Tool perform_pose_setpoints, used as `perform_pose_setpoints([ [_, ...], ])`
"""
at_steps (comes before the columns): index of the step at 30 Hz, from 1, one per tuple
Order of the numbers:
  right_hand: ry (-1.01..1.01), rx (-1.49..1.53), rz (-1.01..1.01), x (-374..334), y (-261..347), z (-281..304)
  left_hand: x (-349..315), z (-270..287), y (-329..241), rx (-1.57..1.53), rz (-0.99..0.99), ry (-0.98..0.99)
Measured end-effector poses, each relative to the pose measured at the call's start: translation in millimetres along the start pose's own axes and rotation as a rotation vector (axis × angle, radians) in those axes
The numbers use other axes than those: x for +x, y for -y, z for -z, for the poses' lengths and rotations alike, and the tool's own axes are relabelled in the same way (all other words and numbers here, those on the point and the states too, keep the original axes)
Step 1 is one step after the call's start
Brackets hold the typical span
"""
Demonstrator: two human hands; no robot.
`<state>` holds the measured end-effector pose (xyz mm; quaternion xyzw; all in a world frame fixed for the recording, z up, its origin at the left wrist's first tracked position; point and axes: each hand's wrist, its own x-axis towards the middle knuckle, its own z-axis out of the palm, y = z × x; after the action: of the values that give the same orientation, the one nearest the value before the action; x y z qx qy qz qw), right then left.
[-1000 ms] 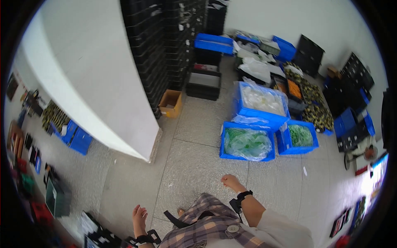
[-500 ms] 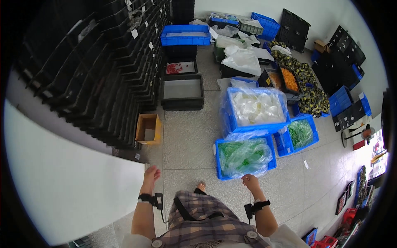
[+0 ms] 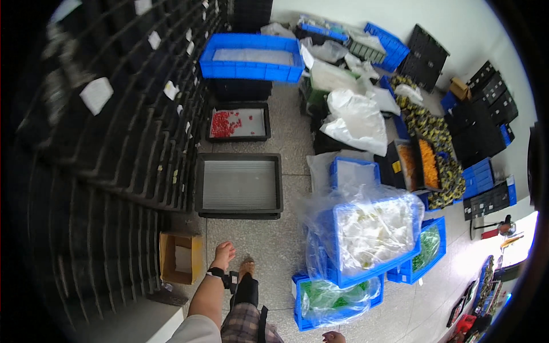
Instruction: Carrying a tray of plastic items and sorting them into containers at a manufacturing facility workstation.
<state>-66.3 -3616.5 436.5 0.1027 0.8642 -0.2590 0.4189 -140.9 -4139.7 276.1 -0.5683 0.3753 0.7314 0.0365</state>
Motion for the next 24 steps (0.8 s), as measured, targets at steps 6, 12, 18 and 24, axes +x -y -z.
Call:
perform_pose_setpoints([
  [6, 0.042, 0.249, -0.055, 28.4, 105.4, -16.2, 120.2, -52.0, -39.5, -0.224, 0.104, -0.004],
  [12, 0.026, 0.349, -0.195, 40.6, 114.1, -26.4, 205.5, -81.3, -35.5, -0.385, 0.212, -0.056],
  [18, 0.214, 0.506, -0.456, 33.0, 76.6, -39.1, 239.0, -99.6, -35.4, -0.56, 0.222, -0.137],
  [24, 0.124, 0.432, -0.314, 35.8, 87.9, -35.0, 210.8, -112.2, -89.7, -0.646, 0.242, -0.082],
])
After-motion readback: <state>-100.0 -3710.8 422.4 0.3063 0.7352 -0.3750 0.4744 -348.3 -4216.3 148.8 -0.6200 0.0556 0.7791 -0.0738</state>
